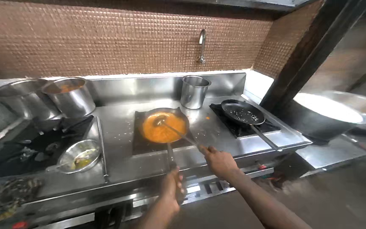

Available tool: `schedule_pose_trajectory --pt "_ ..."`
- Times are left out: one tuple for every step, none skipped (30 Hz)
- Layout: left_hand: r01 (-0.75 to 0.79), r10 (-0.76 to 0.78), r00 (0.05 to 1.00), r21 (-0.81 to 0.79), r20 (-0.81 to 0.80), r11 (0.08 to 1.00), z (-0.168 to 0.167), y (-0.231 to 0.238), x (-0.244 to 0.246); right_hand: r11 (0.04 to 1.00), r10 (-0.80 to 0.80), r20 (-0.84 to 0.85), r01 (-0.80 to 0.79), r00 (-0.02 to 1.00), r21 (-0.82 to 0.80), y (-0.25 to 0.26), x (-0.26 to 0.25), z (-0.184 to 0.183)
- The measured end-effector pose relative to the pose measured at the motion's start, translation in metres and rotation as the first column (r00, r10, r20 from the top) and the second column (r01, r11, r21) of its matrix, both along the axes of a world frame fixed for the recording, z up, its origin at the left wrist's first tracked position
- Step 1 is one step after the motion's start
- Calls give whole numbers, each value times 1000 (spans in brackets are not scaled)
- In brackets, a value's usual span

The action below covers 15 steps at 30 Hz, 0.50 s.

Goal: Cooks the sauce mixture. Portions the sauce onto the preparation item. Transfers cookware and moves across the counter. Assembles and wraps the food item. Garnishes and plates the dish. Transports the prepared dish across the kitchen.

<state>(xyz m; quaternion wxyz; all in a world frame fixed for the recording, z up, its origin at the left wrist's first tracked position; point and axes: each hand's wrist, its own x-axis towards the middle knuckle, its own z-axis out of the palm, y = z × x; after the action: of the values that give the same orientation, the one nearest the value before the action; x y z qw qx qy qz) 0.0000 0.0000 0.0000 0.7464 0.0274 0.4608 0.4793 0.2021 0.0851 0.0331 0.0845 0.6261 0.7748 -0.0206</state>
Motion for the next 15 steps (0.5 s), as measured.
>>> schedule_pose_trajectory --pt "-11 11 1000 -5 4 1000 -2 0 4 999 -37 -69 34 997 -36 1 10 -6" --pt "-24 24 1000 12 7 1000 -7 5 3 993 -91 -164 76 982 -94 -1 18 -9" --pt "-32 32 999 43 12 999 -15 17 -1 979 -162 -289 115 944 -170 -9 22 -12" --pt "-36 34 999 74 26 997 -24 31 -6 958 -237 -440 132 866 -255 -24 25 -14" --pt "-45 40 998 101 48 994 -30 41 -9 930 -317 -616 110 721 -351 -41 26 -15" --pt "-54 47 997 106 62 993 -30 44 -8 894 -413 -777 49 474 -445 -59 23 -14" --pt "-55 50 997 91 61 994 -23 39 -4 855 -505 -845 -28 176 -517 -71 18 -13" --pt "-49 45 997 62 54 997 -12 29 1 823 -567 -821 -103 -72 -559 -77 14 -12" --pt "-32 30 998 33 50 999 -4 17 5 810 -587 -785 -155 -200 -566 -79 11 -17" --pt "-19 18 999 15 50 1000 -1 11 7 826 -563 -801 -164 -203 -538 -77 9 -28" --pt "-18 17 998 17 56 1000 -3 12 6 869 -490 -868 -121 -85 -479 -74 7 -45" --pt "-29 28 998 22 64 999 -9 17 4 920 -380 -914 -45 142 -390 -73 6 -69" --pt "-42 40 997 31 70 999 -14 20 1 957 -277 -870 31 408 -290 -76 4 -94" --pt "-43 41 997 34 69 998 -16 22 -2 977 -205 -781 82 590 -195 -80 2 -114" --pt "-34 32 997 26 66 999 -14 21 -3 988 -154 -714 106 683 -111 -85 3 -124"
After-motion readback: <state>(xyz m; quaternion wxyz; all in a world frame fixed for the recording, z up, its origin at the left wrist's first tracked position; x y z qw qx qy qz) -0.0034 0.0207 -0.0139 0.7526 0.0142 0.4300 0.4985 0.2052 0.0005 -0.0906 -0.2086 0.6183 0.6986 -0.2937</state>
